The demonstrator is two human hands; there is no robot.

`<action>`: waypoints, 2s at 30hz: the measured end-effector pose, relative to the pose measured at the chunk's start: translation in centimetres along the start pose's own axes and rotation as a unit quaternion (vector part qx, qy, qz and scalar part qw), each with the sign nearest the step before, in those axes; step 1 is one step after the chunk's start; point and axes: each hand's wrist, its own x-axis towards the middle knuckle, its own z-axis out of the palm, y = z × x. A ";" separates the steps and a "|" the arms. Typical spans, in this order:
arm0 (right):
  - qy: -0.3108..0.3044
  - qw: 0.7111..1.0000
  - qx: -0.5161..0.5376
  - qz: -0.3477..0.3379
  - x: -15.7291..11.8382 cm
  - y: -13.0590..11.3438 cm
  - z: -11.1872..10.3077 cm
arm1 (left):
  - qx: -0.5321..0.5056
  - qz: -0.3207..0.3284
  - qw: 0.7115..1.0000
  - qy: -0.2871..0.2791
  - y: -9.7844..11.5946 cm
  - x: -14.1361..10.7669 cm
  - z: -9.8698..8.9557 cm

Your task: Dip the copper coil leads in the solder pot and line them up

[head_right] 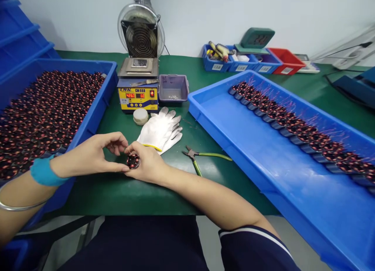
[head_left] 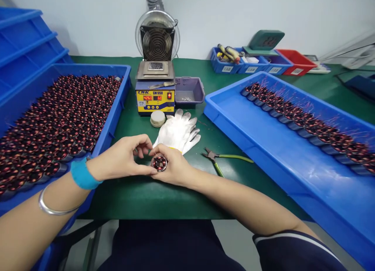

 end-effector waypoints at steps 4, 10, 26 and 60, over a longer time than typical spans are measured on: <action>0.003 0.999 0.012 -0.047 0.0 -0.1 -0.1 | -0.039 0.017 0.999 -0.030 0.2 0.0 -0.1; 0.000 0.992 0.053 -0.117 0.2 -0.3 -0.3 | -0.152 -0.026 0.988 -0.022 -0.1 0.2 -0.2; -0.046 0.984 0.160 -0.065 -0.7 -1.0 0.0 | -0.236 -0.015 0.936 0.261 -0.4 0.4 -2.3; 0.032 0.993 0.079 0.086 7.9 -3.8 -9.5 | 0.027 -0.077 0.997 -0.018 -0.7 0.6 -0.3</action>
